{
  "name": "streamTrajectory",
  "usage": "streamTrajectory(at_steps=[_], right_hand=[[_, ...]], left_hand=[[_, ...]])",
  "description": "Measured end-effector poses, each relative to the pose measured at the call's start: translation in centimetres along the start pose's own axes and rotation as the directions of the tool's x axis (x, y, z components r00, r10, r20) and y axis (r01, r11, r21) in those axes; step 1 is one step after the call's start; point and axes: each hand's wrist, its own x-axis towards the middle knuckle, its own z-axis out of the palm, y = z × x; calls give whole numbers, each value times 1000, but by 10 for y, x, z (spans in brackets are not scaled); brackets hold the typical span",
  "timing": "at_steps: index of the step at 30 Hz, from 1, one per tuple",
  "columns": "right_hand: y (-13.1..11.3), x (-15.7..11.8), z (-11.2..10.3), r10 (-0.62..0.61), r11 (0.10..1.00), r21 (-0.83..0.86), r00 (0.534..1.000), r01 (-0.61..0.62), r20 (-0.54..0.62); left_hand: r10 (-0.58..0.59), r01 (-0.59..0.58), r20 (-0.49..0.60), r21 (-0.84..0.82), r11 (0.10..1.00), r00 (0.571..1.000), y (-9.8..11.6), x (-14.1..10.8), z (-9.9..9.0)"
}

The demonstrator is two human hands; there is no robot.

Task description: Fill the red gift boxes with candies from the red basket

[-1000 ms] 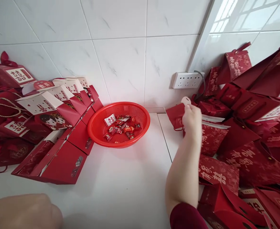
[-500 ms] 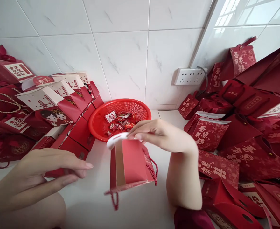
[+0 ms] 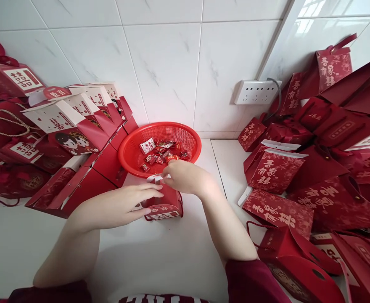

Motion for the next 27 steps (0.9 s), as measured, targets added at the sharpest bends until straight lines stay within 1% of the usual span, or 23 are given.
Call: streamTrajectory(at_steps=[2,3,4,6,7,8,9,11,13,17,21,24,25,26,27], right_hand=[[-4,-2,1,7,998,-60,999,-9,-44],[-5,-2,1,0,997,-72,999,-4,-50],[-7,-1,2,-18,998,-63,999,16,-31],[-10,4,6,-99,995,18,992,97,81],[-11,7,9,-149,988,65,978,141,145],[-11,9,11,-180,982,93,964,164,196],[-12,12,13,-183,982,95,958,165,222],[-11,13,14,-121,992,49,970,113,210],[-9,10,10,-53,999,16,987,51,149],[4,-1,-4,2,1000,13,998,-3,57],[16,-2,-10,77,996,36,992,-81,99],[17,-2,-12,71,994,74,990,-81,125],[16,-3,-14,61,993,89,991,-72,123],[14,-5,-16,51,993,105,993,-62,110],[13,-8,-18,46,991,118,995,-56,87]], left_hand=[[-14,14,-5,-67,998,1000,-1,-1,-3],[-29,29,1,-99,995,1000,-1,-2,-5],[-46,47,12,-122,991,999,-1,-2,-7],[-75,79,37,-132,988,997,0,-1,-10],[-79,85,47,-123,989,996,0,0,-11],[-81,87,55,-113,990,995,0,1,-11],[-84,91,64,-103,991,994,-1,2,-12],[-96,104,90,-86,991,991,-2,3,-12],[-115,122,99,-71,990,989,-4,2,-14],[-115,122,91,-74,990,989,-6,1,-17],[-87,96,85,-108,990,993,-7,3,-20],[-63,74,92,-118,990,994,-8,3,-24],[-47,56,72,-127,990,996,-8,2,-26],[-29,32,23,-143,989,999,-7,1,-27],[-18,8,-63,-159,987,998,-7,1,-27]])
